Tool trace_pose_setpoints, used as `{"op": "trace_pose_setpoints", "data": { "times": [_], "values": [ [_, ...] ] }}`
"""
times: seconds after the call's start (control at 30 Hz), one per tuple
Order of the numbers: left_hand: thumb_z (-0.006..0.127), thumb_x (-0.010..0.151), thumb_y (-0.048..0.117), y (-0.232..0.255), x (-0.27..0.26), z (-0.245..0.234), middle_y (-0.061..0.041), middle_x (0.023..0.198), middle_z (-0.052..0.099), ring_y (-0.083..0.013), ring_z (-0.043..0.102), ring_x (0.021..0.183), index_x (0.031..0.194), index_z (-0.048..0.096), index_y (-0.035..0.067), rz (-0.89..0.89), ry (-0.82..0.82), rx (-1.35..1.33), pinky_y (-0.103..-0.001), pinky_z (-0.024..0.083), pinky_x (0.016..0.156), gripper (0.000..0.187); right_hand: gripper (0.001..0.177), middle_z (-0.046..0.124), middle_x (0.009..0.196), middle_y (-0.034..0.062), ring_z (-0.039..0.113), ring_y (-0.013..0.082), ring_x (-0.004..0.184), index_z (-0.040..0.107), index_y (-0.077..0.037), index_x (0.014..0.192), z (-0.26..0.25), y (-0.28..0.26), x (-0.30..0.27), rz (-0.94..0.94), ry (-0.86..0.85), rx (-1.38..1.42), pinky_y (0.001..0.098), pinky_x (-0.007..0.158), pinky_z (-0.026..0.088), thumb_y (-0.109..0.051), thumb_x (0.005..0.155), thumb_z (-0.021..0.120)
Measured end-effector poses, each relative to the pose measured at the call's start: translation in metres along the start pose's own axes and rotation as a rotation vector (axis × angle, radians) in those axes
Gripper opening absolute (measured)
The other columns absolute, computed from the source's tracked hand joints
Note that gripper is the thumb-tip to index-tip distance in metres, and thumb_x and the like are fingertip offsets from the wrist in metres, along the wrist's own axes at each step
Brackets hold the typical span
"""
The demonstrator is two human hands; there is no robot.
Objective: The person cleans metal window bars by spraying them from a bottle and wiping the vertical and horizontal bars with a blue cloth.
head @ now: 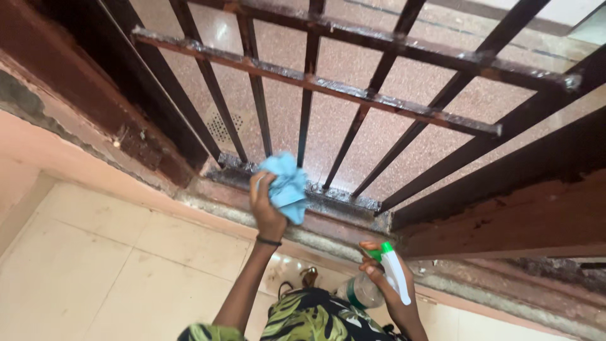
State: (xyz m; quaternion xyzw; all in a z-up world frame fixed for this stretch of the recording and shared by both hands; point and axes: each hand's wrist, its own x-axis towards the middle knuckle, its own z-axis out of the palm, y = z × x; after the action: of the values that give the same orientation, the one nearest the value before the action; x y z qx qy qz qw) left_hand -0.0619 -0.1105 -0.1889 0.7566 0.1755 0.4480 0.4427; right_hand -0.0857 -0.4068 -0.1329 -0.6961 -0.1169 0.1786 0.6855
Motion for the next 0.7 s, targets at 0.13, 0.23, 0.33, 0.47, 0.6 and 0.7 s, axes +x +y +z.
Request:
{"op": "trace_pose_setpoints", "data": {
  "times": [0.13,0.23,0.33,0.47,0.6,0.7],
  "values": [
    [0.075,0.093,0.017,0.068,0.061,0.017,-0.017,0.132,0.055,-0.0302,0.058,0.124,0.120,0.064,0.002,0.221,0.041,-0.211,-0.038,0.053,0.106,0.033,0.039,0.064,0.132,0.0163,0.066,0.0210,0.100,0.059,0.004,0.127,0.006,-0.006,0.005,-0.028,-0.058,0.040,0.0381,0.092,0.053,-0.007,0.089,0.064],
    [0.078,0.098,0.019,0.115,0.106,0.025,-0.014,0.133,0.056,-0.0250,0.056,0.128,0.125,0.058,0.003,0.342,0.221,-0.207,-0.036,0.048,0.112,0.037,0.038,0.063,0.133,0.0169,0.066,0.0216,0.098,0.060,0.004,0.127,0.007,-0.011,0.008,-0.048,-0.082,0.036,0.0374,0.091,0.053,-0.004,0.089,0.063],
    [0.080,0.093,0.026,0.126,0.117,0.050,-0.009,0.136,0.041,-0.0200,0.052,0.125,0.140,0.041,0.003,0.287,0.183,-0.583,-0.036,0.048,0.110,0.065,0.038,0.063,0.133,0.0171,0.065,0.0212,0.098,0.059,0.004,0.127,0.006,-0.012,0.009,-0.066,-0.087,0.055,0.0370,0.091,0.053,-0.002,0.089,0.063],
    [0.070,0.097,0.044,0.080,0.107,0.081,-0.017,0.134,0.055,-0.0265,0.055,0.125,0.150,0.030,-0.007,0.020,0.019,-0.883,-0.038,0.045,0.109,0.083,0.038,0.064,0.133,0.0166,0.066,0.0208,0.097,0.059,0.003,0.124,0.003,-0.012,0.013,-0.065,-0.052,0.040,0.0367,0.090,0.054,-0.002,0.087,0.064],
    [0.049,0.110,0.044,0.024,0.073,0.093,-0.014,0.130,0.064,-0.0231,0.064,0.120,0.154,0.041,-0.003,-0.145,-0.045,-0.493,-0.036,0.050,0.114,0.064,0.037,0.064,0.134,0.0163,0.066,0.0205,0.097,0.060,0.003,0.125,0.001,-0.012,0.012,-0.054,-0.052,0.052,0.0361,0.090,0.053,-0.002,0.088,0.064],
    [0.061,0.102,0.040,-0.002,0.045,0.082,-0.021,0.131,0.059,-0.0314,0.060,0.120,0.151,0.035,-0.008,0.079,-0.048,-0.279,-0.041,0.048,0.110,0.073,0.037,0.064,0.134,0.0163,0.065,0.0199,0.097,0.060,0.003,0.125,0.000,-0.013,0.012,-0.063,-0.080,0.058,0.0359,0.090,0.053,-0.002,0.089,0.064]
  ]
}}
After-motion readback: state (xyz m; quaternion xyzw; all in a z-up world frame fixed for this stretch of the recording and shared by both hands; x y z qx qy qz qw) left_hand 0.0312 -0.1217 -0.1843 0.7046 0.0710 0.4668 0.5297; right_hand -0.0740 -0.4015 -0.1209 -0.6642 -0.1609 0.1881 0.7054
